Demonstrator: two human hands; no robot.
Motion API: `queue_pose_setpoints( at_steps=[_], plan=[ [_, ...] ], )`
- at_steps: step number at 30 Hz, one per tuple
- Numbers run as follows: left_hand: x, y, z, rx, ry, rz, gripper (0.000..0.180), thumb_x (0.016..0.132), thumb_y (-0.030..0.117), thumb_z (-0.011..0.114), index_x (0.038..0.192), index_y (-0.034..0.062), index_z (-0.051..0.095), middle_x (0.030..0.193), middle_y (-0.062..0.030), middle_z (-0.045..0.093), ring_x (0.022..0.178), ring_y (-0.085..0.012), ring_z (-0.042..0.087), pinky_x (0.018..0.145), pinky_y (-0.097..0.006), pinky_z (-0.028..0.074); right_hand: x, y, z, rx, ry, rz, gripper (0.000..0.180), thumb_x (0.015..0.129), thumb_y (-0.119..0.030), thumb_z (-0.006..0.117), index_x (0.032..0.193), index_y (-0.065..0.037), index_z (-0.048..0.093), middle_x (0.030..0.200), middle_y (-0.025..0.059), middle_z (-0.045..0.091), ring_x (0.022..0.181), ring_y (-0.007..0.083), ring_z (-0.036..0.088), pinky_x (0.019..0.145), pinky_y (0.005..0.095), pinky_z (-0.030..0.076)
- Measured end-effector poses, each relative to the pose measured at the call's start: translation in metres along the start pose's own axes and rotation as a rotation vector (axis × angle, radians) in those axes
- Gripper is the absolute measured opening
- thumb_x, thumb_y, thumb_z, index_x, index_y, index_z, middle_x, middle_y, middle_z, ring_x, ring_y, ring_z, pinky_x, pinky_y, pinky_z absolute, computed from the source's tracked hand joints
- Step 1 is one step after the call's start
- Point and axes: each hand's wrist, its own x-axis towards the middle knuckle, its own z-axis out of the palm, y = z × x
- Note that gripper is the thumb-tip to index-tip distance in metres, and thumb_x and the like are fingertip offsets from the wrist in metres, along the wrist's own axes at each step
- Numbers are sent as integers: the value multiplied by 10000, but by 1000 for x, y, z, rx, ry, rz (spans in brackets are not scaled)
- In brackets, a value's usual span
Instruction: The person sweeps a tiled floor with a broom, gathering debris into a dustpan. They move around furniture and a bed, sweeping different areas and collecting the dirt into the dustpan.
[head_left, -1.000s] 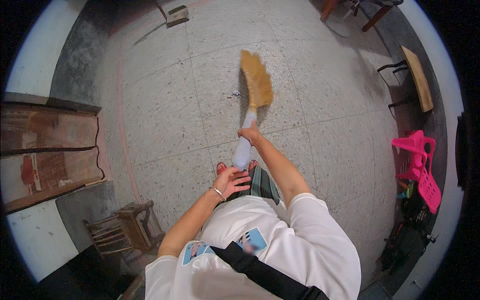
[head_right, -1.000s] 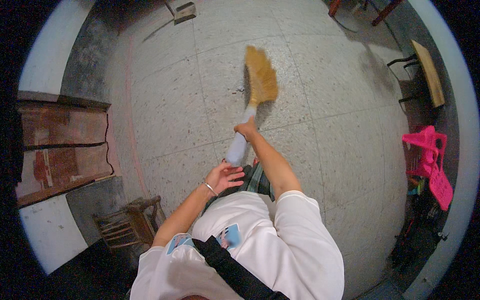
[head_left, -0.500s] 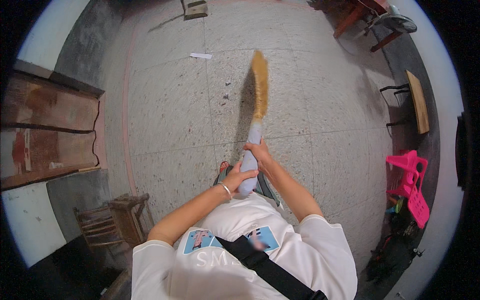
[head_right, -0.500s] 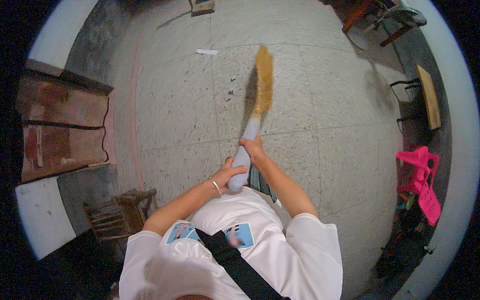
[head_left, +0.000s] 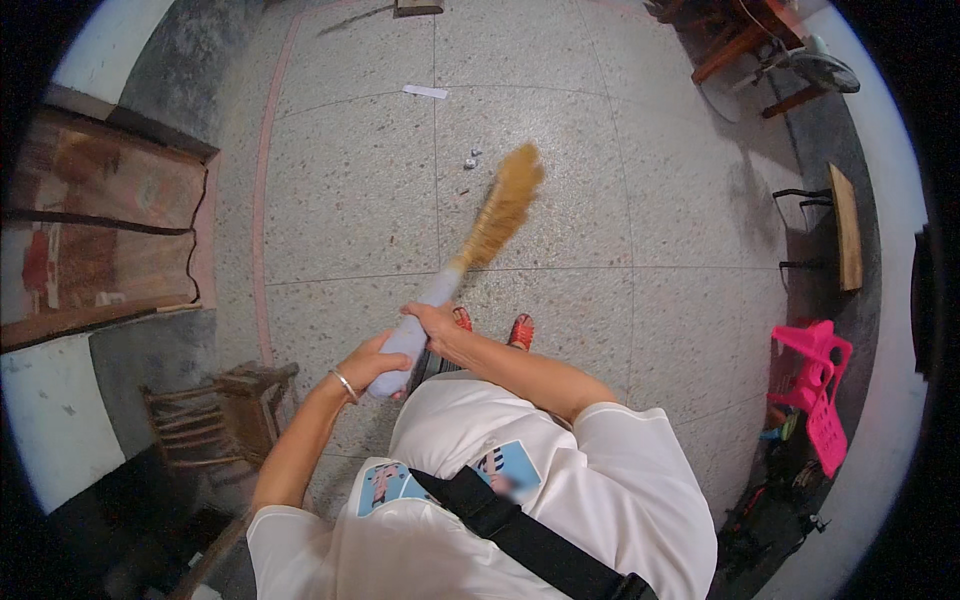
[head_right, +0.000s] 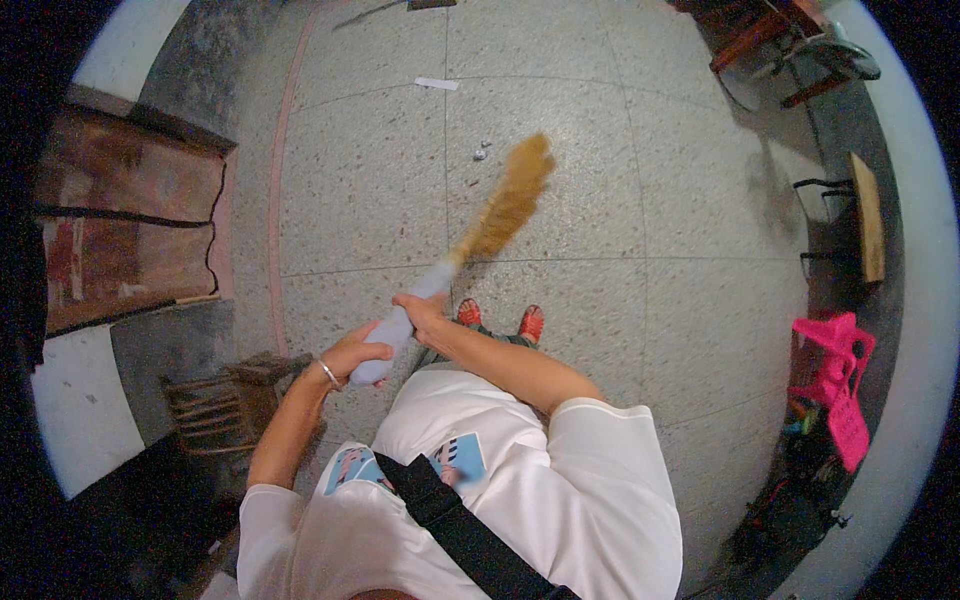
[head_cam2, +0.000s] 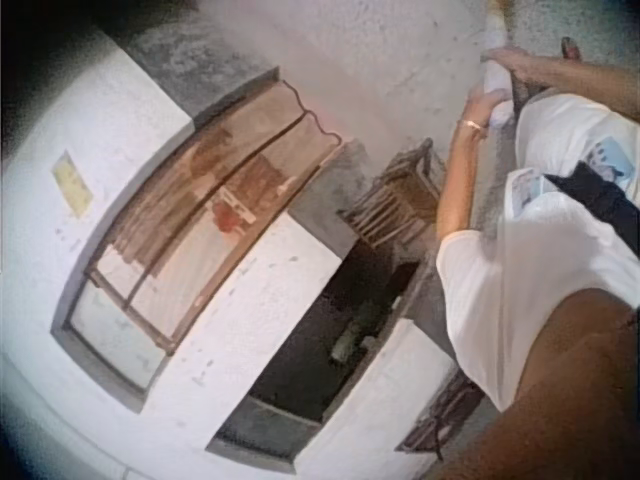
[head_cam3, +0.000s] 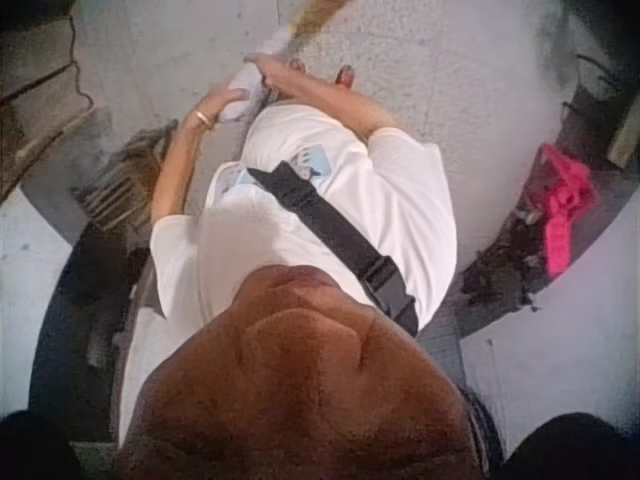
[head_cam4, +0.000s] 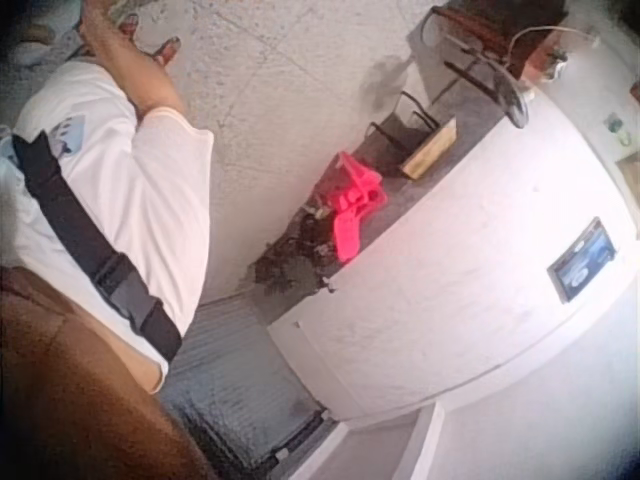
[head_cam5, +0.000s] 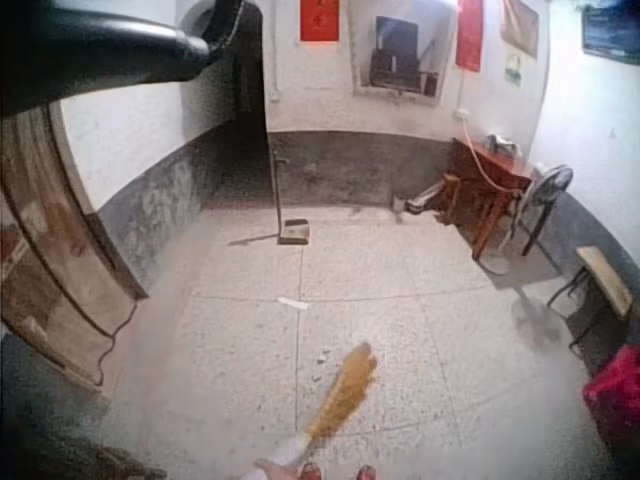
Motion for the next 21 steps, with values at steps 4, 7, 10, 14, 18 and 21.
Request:
queue_pose_setpoints(
  at_steps=[4,7,10,14,18,21],
  plan=[
    [-1,20,-2,112,109,94,562,696,163,607,1178,21,356,871,-78,495,647,-170,542,498,-294,477,39,-4,25,-27,-175,-135,520,591,-20,652,1021,19,362,823,127,486,717,240,520,583,396,481],
    [16,20,3,218,166,257,585,696,152,605,1201,15,343,925,-74,493,735,-156,527,596,-291,463,55,-21,25,-73,-287,-166,565,573,-31,660,1045,4,351,839,122,494,739,235,520,601,378,475],
    [25,22,15,181,140,334,595,701,134,602,1216,8,332,967,-70,495,807,-149,508,685,-296,445,34,-49,15,-116,-259,-206,542,575,-39,657,1027,-9,360,837,113,496,728,230,519,601,360,471],
    [39,35,33,73,-11,328,619,714,132,606,1248,35,308,978,-70,501,782,-140,517,620,-295,464,21,-78,-16,-98,-74,-281,505,595,-24,639,1016,-4,362,822,115,500,703,235,523,587,374,472],
    [85,59,52,-10,-268,215,587,740,137,589,1247,68,299,851,-78,521,628,-154,551,503,-301,482,57,-108,-78,32,35,-281,286,641,14,605,881,-5,452,691,104,514,575,231,534,502,360,476],
    [143,79,75,-50,-411,100,618,765,181,591,1276,79,258,897,-99,524,653,-171,565,534,-311,507,65,-146,-125,45,179,-444,315,627,19,599,898,-3,441,716,106,501,598,234,530,499,369,466]
  ],
)
